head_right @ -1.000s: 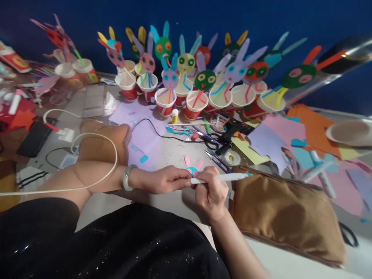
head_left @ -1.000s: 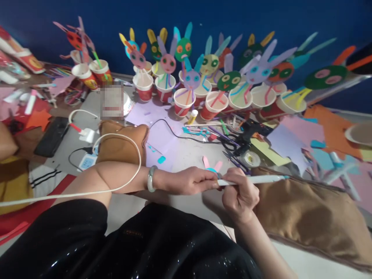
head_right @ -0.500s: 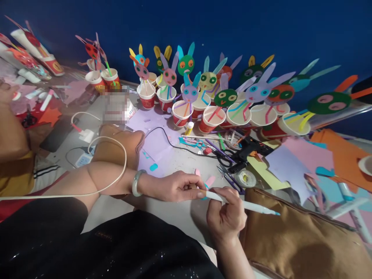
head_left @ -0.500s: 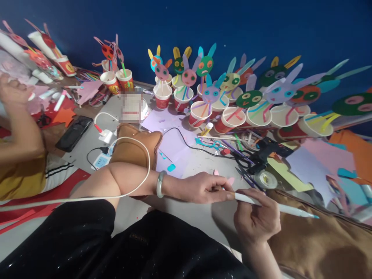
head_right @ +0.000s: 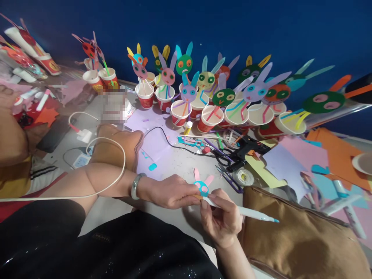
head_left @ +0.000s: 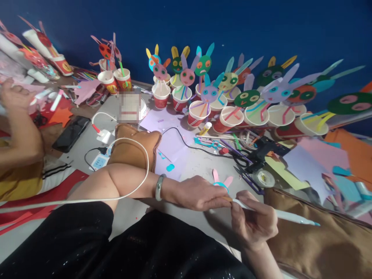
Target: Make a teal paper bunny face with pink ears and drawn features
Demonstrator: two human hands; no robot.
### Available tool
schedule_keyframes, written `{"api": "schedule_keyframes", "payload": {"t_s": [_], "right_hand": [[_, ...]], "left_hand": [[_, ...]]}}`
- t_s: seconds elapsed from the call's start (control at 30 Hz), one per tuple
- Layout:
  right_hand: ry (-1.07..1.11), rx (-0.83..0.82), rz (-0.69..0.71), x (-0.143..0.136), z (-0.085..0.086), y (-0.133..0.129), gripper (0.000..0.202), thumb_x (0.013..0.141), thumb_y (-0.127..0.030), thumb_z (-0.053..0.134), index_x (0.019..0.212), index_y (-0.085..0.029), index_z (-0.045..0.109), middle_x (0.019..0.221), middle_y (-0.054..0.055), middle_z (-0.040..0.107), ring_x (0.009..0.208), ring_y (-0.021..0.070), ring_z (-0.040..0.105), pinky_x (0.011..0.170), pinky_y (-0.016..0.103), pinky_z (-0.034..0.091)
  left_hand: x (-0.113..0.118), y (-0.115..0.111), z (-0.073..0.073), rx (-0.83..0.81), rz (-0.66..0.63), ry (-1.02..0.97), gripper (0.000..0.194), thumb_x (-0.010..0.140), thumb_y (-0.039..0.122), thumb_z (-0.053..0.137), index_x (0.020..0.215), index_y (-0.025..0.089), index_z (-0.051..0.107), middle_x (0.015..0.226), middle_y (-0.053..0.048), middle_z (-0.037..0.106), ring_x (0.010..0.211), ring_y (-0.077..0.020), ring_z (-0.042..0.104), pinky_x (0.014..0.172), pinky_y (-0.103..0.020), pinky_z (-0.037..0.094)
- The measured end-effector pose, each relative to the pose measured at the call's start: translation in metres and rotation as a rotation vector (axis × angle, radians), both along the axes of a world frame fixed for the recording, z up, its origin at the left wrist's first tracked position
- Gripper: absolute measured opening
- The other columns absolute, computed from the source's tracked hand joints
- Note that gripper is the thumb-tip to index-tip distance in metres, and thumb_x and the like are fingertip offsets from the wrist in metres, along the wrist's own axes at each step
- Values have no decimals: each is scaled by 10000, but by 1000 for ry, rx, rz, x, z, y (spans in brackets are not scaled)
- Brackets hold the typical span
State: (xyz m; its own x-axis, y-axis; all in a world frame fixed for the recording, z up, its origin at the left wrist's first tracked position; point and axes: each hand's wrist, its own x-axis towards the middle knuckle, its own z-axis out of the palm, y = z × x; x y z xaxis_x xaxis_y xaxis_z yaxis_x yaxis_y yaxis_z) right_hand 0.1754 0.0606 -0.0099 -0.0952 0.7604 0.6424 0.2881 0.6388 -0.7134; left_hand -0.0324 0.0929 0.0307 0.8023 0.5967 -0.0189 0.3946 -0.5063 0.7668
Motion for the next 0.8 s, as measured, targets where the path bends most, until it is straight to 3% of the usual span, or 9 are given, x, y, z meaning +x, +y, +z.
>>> {"api": "schedule_keyframes", "payload": {"t_s": [0.17, 0.33, 0.47, 0.63, 0.8], "right_hand": [[-47, 139, -30, -8, 5, 1, 378, 845, -12, 688, 1169, -197, 628, 795, -7, 640, 634, 139, 606, 508, 271, 464], [-9, 144, -142, -10, 4, 2, 315, 847, -63, 727, 1118, -203, 647, 794, -7, 662, 641, 150, 629, 565, 303, 517], [-7, 67, -146, -9, 7, 0, 262, 862, -90, 720, 1071, -229, 645, 789, -4, 677, 616, 159, 634, 535, 308, 510], [-25, 47, -55, -6, 9, -3, 284, 872, -99, 704, 1100, -250, 630, 743, -27, 614, 576, 140, 586, 477, 277, 439], [-50, 87, -40, -4, 7, -2, 353, 849, -64, 700, 1142, -247, 626, 759, -22, 594, 586, 139, 579, 454, 273, 408]], "left_hand": [[-3, 2, 0, 145, -23, 7, 511, 1123, 492, 242, 1129, 148, 620, 897, -46, 743, 754, -146, 669, 646, -278, 443], [-4, 9, -3, 561, 23, 0, 527, 1119, 484, 269, 1180, 109, 635, 951, -96, 755, 854, -197, 719, 689, -320, 500], [-3, 10, -4, 785, 3, 48, 453, 1117, 415, 319, 1036, 134, 666, 867, -84, 744, 762, -194, 713, 647, -327, 502], [-1, 4, -7, 682, -25, 32, 404, 1112, 405, 324, 982, 159, 617, 794, -58, 722, 698, -186, 703, 582, -318, 475], [-1, -4, -12, 445, -17, 33, 448, 1121, 441, 240, 1126, 133, 566, 897, -89, 760, 768, -199, 723, 619, -325, 484]]}}
